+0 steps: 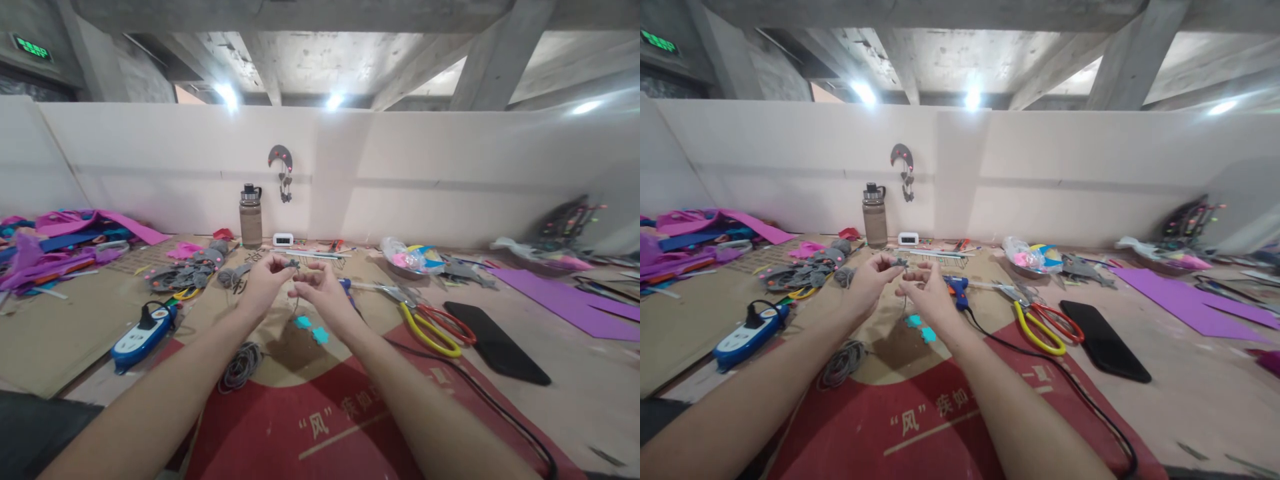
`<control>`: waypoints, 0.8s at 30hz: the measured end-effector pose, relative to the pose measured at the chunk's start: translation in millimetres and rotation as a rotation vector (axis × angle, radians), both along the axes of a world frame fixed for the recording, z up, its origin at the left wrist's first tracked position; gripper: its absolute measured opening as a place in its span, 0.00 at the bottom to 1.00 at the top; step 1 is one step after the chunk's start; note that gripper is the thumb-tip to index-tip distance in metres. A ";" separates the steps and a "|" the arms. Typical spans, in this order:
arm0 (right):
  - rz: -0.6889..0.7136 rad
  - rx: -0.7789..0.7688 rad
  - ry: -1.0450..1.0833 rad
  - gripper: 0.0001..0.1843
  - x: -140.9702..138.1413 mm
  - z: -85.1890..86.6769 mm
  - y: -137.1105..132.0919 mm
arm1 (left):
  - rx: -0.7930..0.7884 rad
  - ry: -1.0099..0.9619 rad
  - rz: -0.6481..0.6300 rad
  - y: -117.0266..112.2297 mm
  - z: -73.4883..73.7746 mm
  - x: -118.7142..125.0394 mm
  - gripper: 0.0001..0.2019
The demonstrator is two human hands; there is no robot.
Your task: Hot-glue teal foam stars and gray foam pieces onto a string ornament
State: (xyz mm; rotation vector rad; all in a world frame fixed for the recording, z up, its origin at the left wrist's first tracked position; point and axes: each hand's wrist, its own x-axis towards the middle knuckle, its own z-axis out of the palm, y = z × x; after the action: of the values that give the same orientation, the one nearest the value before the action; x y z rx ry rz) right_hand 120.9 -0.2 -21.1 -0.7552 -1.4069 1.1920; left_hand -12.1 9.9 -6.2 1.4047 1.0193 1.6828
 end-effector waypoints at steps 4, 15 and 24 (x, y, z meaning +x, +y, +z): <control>-0.211 0.205 -0.235 0.12 5.0 -0.1 -1.3 | -0.033 0.035 -0.008 1.0 -5.1 2.1 0.07; -0.483 0.531 -0.628 0.09 22.0 18.3 -7.0 | -0.123 0.019 -0.220 -5.0 -5.5 8.0 0.11; -0.577 0.555 -0.810 0.13 25.1 18.2 -3.9 | -0.124 0.107 -0.308 -11.1 -2.7 11.5 0.13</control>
State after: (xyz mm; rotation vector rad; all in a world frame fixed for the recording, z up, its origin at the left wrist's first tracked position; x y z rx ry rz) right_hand 146.0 -4.1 -2.9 -1.1855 -1.8595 -0.0081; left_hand -0.7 -1.2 -8.9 1.4967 0.8958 1.3122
